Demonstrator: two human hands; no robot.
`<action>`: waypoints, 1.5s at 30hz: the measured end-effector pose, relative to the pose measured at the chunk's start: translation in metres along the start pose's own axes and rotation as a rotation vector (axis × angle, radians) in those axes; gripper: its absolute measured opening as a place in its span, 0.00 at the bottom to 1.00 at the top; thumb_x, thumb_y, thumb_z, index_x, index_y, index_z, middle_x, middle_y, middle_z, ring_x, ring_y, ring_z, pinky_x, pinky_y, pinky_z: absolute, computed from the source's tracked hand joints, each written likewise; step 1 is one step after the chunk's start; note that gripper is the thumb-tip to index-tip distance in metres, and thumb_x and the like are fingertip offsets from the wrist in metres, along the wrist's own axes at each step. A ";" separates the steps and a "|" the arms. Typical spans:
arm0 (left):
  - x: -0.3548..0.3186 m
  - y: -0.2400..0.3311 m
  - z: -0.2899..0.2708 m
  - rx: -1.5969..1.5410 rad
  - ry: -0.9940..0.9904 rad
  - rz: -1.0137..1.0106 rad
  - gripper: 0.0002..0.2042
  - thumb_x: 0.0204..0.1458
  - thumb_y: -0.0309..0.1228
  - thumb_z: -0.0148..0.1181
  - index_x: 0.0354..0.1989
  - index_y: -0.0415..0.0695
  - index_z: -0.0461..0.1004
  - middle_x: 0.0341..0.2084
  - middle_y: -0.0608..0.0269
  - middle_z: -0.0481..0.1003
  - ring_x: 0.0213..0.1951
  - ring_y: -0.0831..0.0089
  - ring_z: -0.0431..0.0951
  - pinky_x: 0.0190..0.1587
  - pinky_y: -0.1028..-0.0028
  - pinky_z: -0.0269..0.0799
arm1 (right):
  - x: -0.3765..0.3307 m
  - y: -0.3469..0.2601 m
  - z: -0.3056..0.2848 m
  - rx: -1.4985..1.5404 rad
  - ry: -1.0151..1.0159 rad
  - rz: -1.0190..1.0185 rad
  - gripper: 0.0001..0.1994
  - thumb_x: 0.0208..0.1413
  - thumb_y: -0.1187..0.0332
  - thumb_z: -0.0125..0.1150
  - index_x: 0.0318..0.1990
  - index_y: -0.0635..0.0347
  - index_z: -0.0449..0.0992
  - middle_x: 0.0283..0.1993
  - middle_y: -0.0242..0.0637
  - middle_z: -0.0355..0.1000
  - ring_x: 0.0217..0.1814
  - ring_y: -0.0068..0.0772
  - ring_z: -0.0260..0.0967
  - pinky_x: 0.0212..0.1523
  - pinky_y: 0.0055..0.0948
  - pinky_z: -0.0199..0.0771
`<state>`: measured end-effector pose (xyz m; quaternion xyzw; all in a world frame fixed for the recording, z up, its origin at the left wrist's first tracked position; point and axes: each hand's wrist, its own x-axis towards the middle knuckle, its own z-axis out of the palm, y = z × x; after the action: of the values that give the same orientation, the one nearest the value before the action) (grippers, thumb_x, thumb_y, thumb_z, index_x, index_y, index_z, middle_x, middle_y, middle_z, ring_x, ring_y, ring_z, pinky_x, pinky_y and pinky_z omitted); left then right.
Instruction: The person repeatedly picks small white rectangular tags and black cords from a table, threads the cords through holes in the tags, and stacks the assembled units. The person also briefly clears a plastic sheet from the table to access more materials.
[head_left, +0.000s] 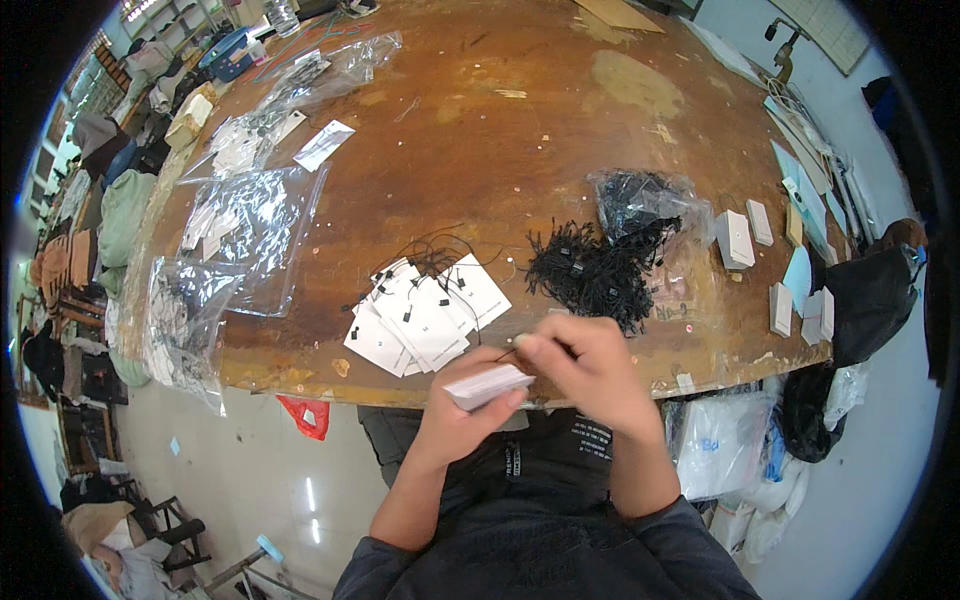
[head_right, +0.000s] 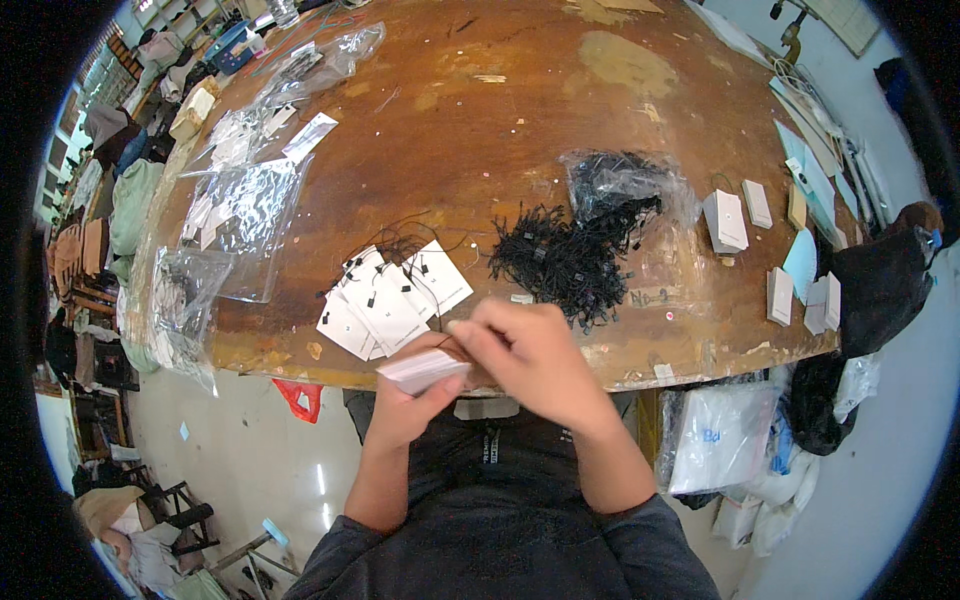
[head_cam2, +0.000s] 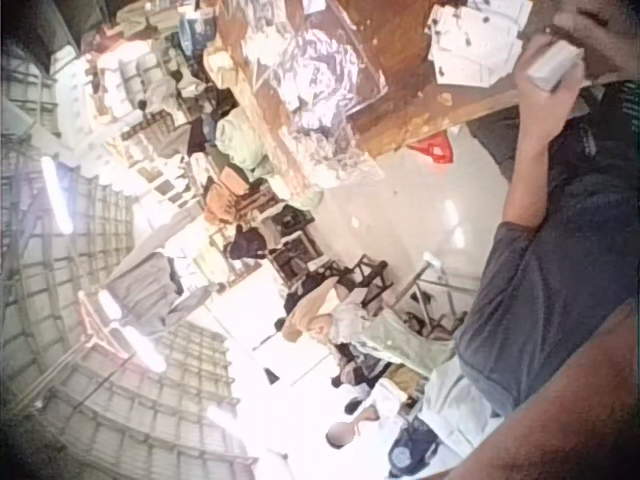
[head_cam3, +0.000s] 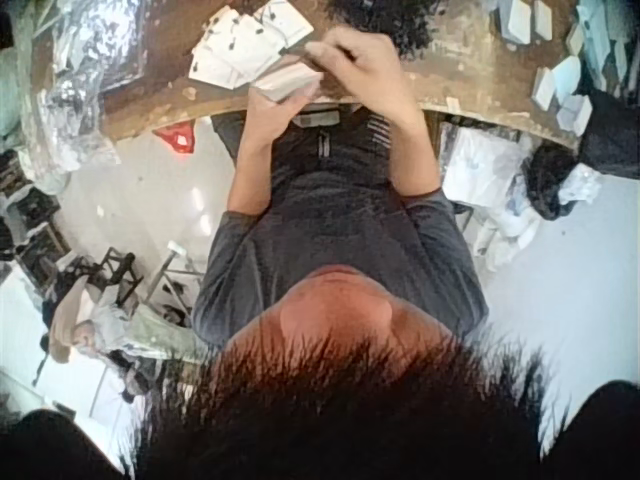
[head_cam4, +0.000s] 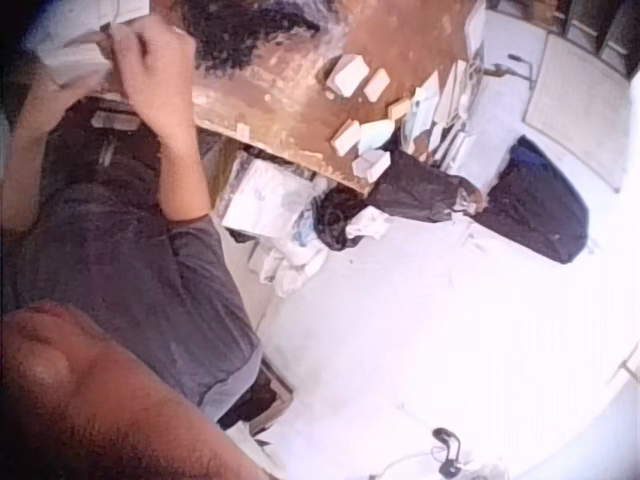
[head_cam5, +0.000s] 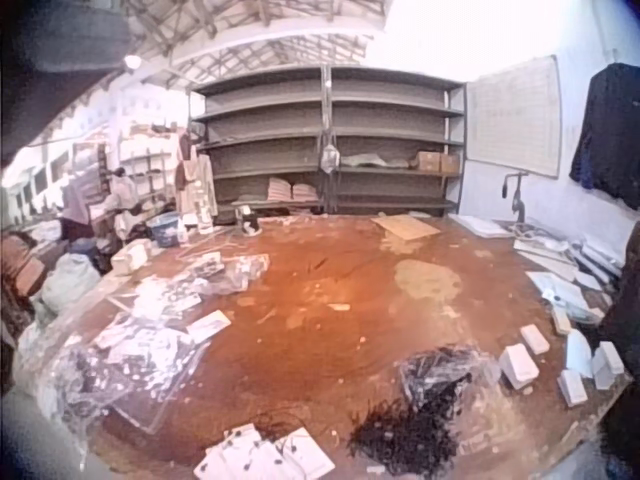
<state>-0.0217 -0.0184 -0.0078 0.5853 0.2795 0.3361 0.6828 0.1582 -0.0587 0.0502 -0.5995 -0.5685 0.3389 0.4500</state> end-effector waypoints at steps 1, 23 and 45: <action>0.000 -0.001 -0.002 -0.125 0.062 0.005 0.10 0.52 0.26 0.63 0.41 0.35 0.75 0.40 0.56 0.76 0.39 0.70 0.77 0.42 0.73 0.72 | 0.001 0.002 -0.006 0.078 -0.011 0.040 0.11 0.59 0.68 0.58 0.26 0.63 0.72 0.22 0.29 0.67 0.23 0.21 0.63 0.22 0.24 0.60; 0.010 0.004 0.000 -0.246 0.566 0.090 0.16 0.54 0.23 0.60 0.52 0.35 0.69 0.46 0.61 0.74 0.46 0.76 0.73 0.50 0.74 0.69 | 0.010 0.004 0.065 0.265 0.237 0.022 0.05 0.58 0.76 0.57 0.40 0.67 0.70 0.33 0.39 0.74 0.34 0.24 0.71 0.36 0.24 0.71; 0.013 -0.002 -0.012 0.858 0.347 0.856 0.12 0.35 0.24 0.66 0.33 0.45 0.80 0.30 0.63 0.76 0.33 0.63 0.76 0.37 0.68 0.73 | 0.030 0.029 0.021 0.028 0.620 -0.125 0.07 0.50 0.77 0.61 0.22 0.66 0.71 0.19 0.29 0.67 0.22 0.15 0.59 0.24 0.22 0.61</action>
<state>-0.0225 -0.0007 -0.0116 0.8041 0.2371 0.5277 0.1368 0.1534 -0.0239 0.0191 -0.6319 -0.4355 0.1193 0.6300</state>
